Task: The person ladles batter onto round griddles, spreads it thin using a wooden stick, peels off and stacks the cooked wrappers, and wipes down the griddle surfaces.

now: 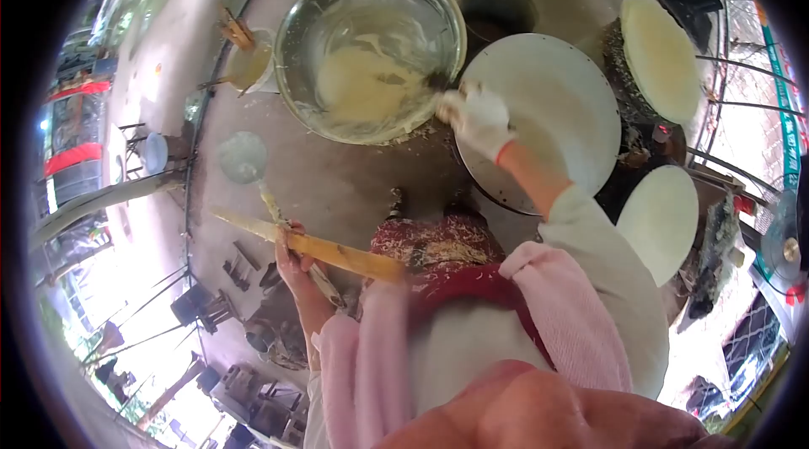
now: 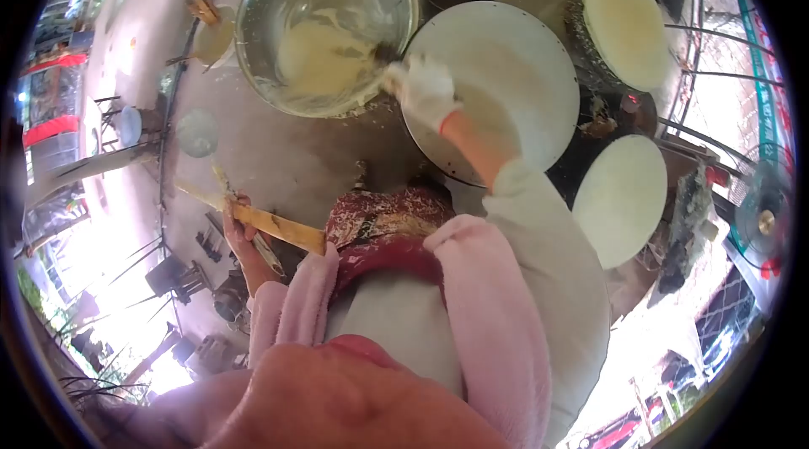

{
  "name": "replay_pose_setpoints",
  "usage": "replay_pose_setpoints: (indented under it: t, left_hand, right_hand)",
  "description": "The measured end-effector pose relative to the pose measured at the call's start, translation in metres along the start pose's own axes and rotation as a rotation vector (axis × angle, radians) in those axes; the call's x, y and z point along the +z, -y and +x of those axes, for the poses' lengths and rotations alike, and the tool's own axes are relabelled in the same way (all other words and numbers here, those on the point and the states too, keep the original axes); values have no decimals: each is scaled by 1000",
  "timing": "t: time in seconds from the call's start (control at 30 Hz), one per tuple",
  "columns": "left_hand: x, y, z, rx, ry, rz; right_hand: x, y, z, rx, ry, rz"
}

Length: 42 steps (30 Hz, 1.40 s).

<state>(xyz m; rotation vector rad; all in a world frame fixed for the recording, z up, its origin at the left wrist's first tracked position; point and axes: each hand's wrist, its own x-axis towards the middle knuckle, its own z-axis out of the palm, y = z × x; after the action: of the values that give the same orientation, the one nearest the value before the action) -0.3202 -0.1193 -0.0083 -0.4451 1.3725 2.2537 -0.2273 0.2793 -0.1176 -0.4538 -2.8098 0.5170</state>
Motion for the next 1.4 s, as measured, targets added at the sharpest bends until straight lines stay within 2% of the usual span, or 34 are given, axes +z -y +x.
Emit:
replay_pose_setpoints:
  t: [0.03,0.1,0.17,0.2,0.23,0.3,0.37,0.4,0.43,0.47,0.5,0.53,0.57,0.6,0.7,0.73,0.77,0.83,0.9,0.97,1.0,1.03,1.07,1.13,1.17,1.2,1.23,1.27,1.3,1.33,1.37,1.4]
  left_hand:
    - [5,1,0,0,-2,29]
    - [14,5,3,20,-32,17]
    - [15,5,11,13,-21,89]
    - [17,3,15,-5,-2,109]
    - [20,1,19,-58,48,94]
    - [21,-5,36,-126,135,113]
    - [16,-5,70,-181,234,199]
    - [-13,0,94,-221,399,96]
    - [-27,-3,115,-241,519,97]
    - [-39,0,145,-227,618,157]
    - [-50,5,176,-205,717,215]
    - [-32,1,191,-203,677,285]
    - [0,0,190,-216,627,381]
    - [31,-3,185,-239,614,453]
    - [89,7,176,-327,744,618]
    - [101,10,177,-349,795,661]
    - [114,14,172,-378,854,699]
    - [136,25,156,-425,979,763]
    - [153,43,135,-483,1094,813]
    - [166,64,113,-531,1209,856]
    - [171,75,97,-558,1261,878]
    - [176,90,78,-590,1322,896]
    - [182,108,51,-629,1405,921]
    - [184,128,11,-664,1474,943]
    - [183,137,-10,-672,1501,949]
    - [182,143,-28,-677,1526,953]
    - [180,151,-49,-674,1544,956]
    - [178,154,-69,-668,1554,954]
    - [174,158,-89,-657,1558,944]
    - [170,160,-109,-640,1557,928]
    - [167,164,-128,-634,1555,911]
    - [161,165,-146,-616,1548,903]
  right_hand:
    - [4,-17,28,108,2,-14]
    - [-2,-72,66,68,28,-273]
    - [-7,-141,82,341,-44,-370]
    - [-10,-179,75,368,-51,-470]
    - [-14,-210,57,475,-134,-480]
    - [-60,-222,17,801,-138,-370]
    - [-71,-238,-50,1116,-200,-368]
    - [-85,-236,-86,1201,-99,-259]
    - [-87,-224,-121,1203,-169,-215]
    - [-106,-169,-146,1157,-306,-282]
    - [-94,-161,-186,1190,-238,-314]
    - [-73,-151,-223,1267,-99,-448]
    - [-55,-112,-249,1193,80,-699]
    - [-77,-41,-228,1468,-412,-577]
    - [-3,42,-246,1688,-866,-159]
    - [15,83,-232,1685,-962,-7]
    - [13,126,-221,1590,-887,146]
    - [36,181,-222,1421,-563,362]
    - [68,223,-241,1185,-494,158]
    - [53,245,-276,1420,-654,468]
    - [48,256,-306,1575,-823,485]
    - [52,267,-338,1668,-1001,331]
    - [19,302,-396,1887,-1116,306]
    - [41,323,-467,1845,-1370,137]
    - [34,345,-490,1710,-1743,525]
    - [45,360,-523,1779,-1742,508]
    - [28,386,-540,1839,-1842,544]
    - [59,391,-574,1547,-2153,685]
    - [50,413,-589,1572,-2254,863]
    - [48,425,-606,1578,-2295,874]
    - [49,431,-625,1480,-2372,929]
    - [45,436,-642,1514,-2303,923]
